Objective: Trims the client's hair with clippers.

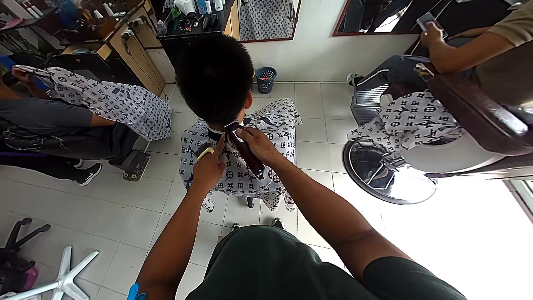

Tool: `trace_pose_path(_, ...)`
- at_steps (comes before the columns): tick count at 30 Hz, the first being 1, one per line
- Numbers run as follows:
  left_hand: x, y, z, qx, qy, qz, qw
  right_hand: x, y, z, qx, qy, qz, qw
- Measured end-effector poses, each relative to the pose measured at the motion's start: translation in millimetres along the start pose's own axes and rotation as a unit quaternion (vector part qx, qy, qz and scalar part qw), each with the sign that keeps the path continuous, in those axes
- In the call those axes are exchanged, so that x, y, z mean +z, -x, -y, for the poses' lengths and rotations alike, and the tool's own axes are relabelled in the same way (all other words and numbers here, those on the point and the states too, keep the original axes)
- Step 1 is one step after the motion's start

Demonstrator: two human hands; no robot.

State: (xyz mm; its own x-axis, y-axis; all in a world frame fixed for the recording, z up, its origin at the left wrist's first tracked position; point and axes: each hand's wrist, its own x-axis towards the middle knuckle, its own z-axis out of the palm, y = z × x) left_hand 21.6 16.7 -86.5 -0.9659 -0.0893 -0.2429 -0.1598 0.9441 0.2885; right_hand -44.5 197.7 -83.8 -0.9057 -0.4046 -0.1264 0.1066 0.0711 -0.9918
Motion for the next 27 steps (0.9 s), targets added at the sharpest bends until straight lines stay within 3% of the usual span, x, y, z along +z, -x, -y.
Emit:
trace_pose_path(3,0.0,0.5,0.0,0.003,0.006,-0.007,1.0,-6.9,1.8,0.6,-0.036,-0.009,0.031,0.999)
trace_pose_path(8,1.1,-1.0,0.8,-0.001,-0.011,-0.001,1.0,-29.4,-0.2,7.1,0.073,-0.022,0.048,0.996)
trace_pose_path(16,0.9,-1.1,0.9,0.003,-0.013,-0.002,1.0,-34.6,-10.0,7.7,0.046,-0.026,0.068,0.996)
trace_pose_path(20,1.1,-2.2,-0.6,-0.003,-0.016,0.003,1.0,-30.4,-8.2,-4.4,-0.014,-0.088,0.082,0.993)
trace_pose_path(24,1.0,-1.3,0.7,0.003,-0.015,-0.004,1.0,-30.8,-7.9,1.8,0.043,-0.047,0.061,0.996)
trace_pose_path(27,0.2,-2.1,-1.6,-0.003,-0.018,0.001,1.0,-27.7,-10.5,0.2,0.006,-0.058,0.059,0.997)
